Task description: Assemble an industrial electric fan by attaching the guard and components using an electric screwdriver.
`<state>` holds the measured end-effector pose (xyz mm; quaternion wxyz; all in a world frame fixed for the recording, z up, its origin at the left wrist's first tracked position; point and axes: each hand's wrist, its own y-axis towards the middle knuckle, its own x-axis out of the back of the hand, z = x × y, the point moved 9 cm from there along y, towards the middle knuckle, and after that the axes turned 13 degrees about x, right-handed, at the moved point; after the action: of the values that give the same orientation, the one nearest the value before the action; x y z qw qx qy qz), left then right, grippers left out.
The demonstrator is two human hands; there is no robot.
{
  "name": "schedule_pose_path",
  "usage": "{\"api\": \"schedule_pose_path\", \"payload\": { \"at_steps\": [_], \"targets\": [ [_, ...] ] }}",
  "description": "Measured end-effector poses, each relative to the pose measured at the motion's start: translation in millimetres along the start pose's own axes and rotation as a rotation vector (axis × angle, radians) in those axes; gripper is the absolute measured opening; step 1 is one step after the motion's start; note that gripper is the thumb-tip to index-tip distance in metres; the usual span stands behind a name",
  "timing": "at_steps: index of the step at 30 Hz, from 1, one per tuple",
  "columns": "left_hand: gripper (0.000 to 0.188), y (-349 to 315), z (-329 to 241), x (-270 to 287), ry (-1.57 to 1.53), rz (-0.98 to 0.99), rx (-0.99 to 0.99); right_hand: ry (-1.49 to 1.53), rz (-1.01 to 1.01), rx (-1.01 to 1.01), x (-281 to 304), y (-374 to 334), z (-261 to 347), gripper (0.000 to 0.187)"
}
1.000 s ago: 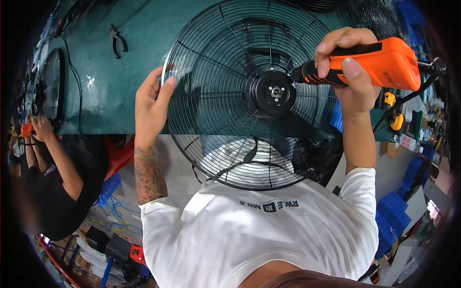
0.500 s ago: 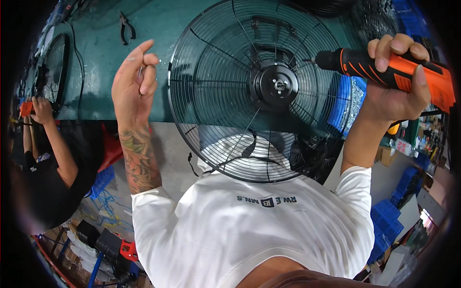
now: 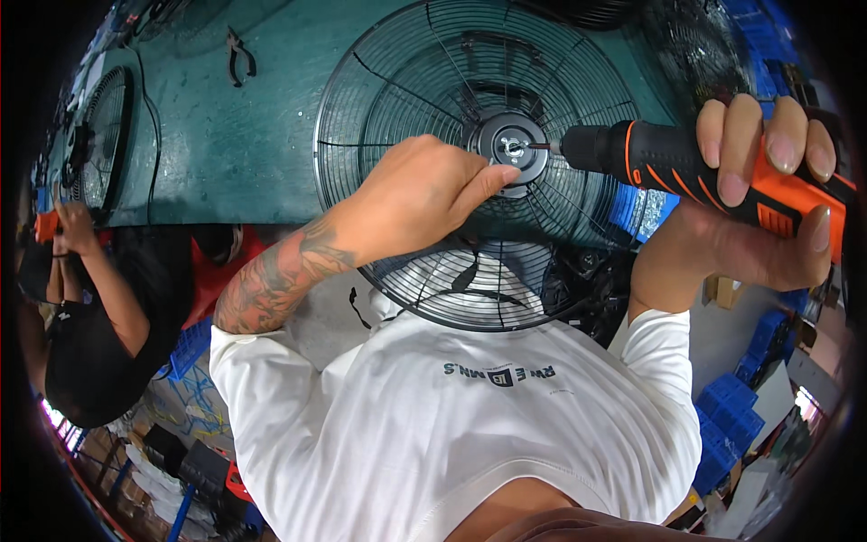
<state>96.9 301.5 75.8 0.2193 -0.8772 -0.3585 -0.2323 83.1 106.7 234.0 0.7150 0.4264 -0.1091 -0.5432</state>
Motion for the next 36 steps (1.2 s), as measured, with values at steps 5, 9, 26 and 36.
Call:
{"api": "schedule_pose_path", "payload": {
  "at_steps": [5,9,26,36],
  "targets": [
    [0.025,-7.8,-6.1,0.2,0.006,-0.208,-0.17,0.012,0.035,-0.001,-13.9,-3.4,1.8,0.039],
    [0.019,-8.4,-8.0,1.8,-0.04,-0.156,-0.157,0.018,0.088,-0.018,-26.3,-6.7,-2.5,0.04],
    [0.02,-14.6,-8.3,-1.0,0.117,-0.19,-0.202,0.031,0.26,-0.118,-53.5,-4.1,-30.6,0.039],
    [0.034,-24.8,-5.6,16.5,0.123,-0.379,-0.245,0.042,0.279,-0.133,-66.6,1.8,-41.9,0.041]
  ]
}}
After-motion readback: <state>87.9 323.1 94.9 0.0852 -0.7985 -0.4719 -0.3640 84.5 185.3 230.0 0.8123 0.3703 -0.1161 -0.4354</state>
